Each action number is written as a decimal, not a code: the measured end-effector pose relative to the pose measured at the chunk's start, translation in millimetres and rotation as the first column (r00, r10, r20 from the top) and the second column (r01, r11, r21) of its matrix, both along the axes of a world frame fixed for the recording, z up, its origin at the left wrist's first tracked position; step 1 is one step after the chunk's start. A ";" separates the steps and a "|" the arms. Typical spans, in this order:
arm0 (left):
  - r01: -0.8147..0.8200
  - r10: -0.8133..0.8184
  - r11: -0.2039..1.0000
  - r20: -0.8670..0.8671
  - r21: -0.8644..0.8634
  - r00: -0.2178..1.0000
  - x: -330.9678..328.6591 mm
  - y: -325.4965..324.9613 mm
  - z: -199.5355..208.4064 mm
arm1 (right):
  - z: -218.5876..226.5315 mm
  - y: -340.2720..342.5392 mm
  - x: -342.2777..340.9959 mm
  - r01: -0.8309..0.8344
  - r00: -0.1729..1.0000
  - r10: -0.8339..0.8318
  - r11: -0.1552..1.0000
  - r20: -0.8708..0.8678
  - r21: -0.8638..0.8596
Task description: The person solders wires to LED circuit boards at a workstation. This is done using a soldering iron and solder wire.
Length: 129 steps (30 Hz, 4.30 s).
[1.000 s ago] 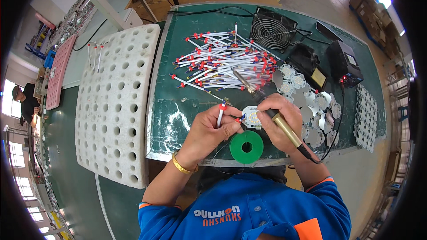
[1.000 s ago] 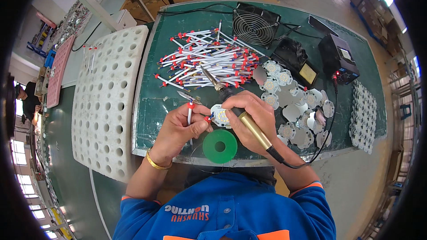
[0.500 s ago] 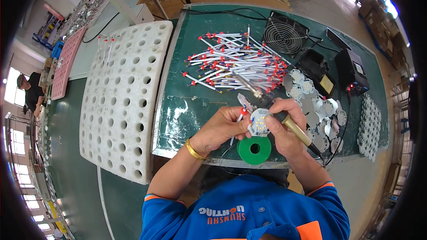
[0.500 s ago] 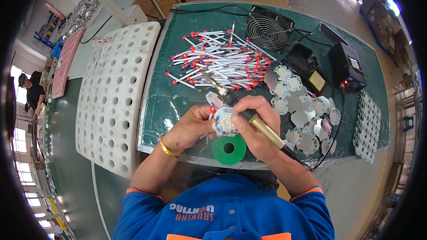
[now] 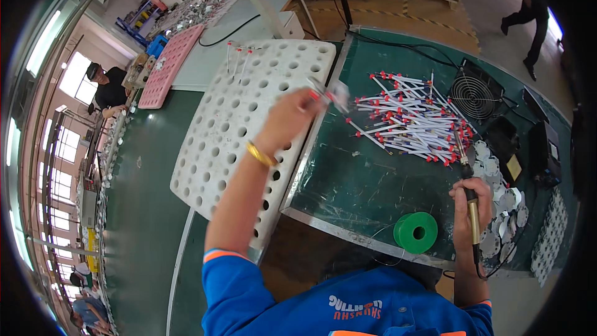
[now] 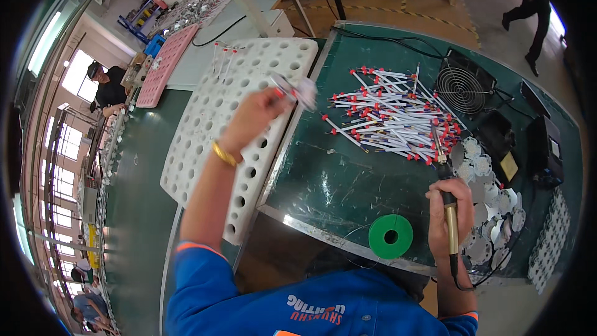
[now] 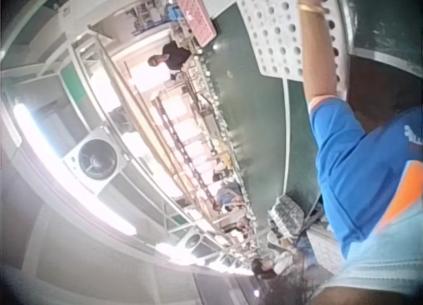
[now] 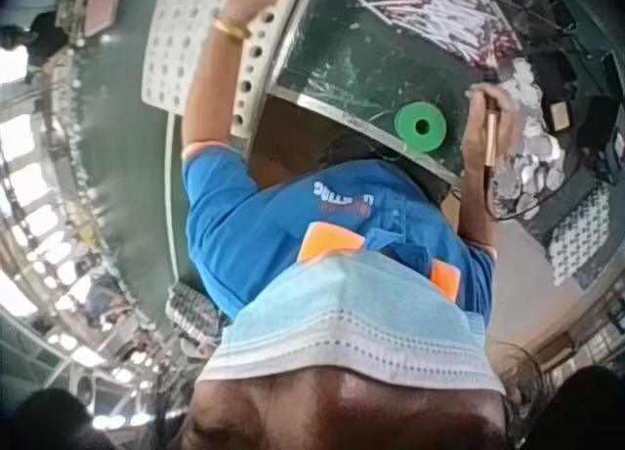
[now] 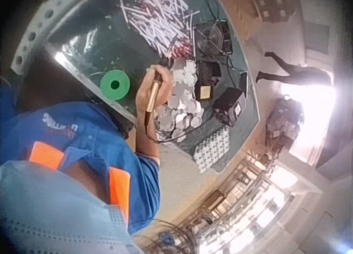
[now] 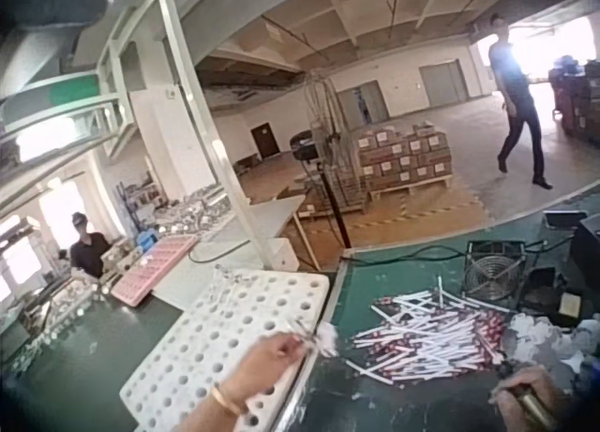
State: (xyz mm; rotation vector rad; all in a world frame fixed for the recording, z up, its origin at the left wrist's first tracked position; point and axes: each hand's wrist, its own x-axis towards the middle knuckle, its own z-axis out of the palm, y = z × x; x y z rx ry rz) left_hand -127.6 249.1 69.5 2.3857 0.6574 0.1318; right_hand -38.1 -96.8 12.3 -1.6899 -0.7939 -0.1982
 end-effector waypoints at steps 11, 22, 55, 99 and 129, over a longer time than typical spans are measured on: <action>-0.188 0.203 0.923 0.012 -0.337 0.979 56.9 231.5 -53.7 | -12.9 -1.6 1.2 -0.019 0.993 0.019 1.000 0.117 -0.002; -0.509 0.396 0.667 0.320 0.544 0.861 75.8 252.4 -85.0 | -22.7 -2.1 6.0 -0.040 0.986 0.050 0.997 0.161 -0.061; 0.360 -0.370 0.929 0.270 0.090 0.889 41.6 -70.9 -50.3 | -24.4 -92.7 37.3 0.223 0.851 0.119 0.800 0.511 -0.557; 0.158 0.237 0.501 0.310 -0.851 0.921 4.4 -124.7 -70.5 | -6.9 -19.1 20.4 0.042 0.952 -0.022 0.997 0.307 -0.058; 0.355 0.055 0.105 0.362 -0.929 0.931 -2.8 -168.7 -65.7 | -15.7 -0.8 18.1 -0.005 0.954 -0.024 0.995 0.300 0.095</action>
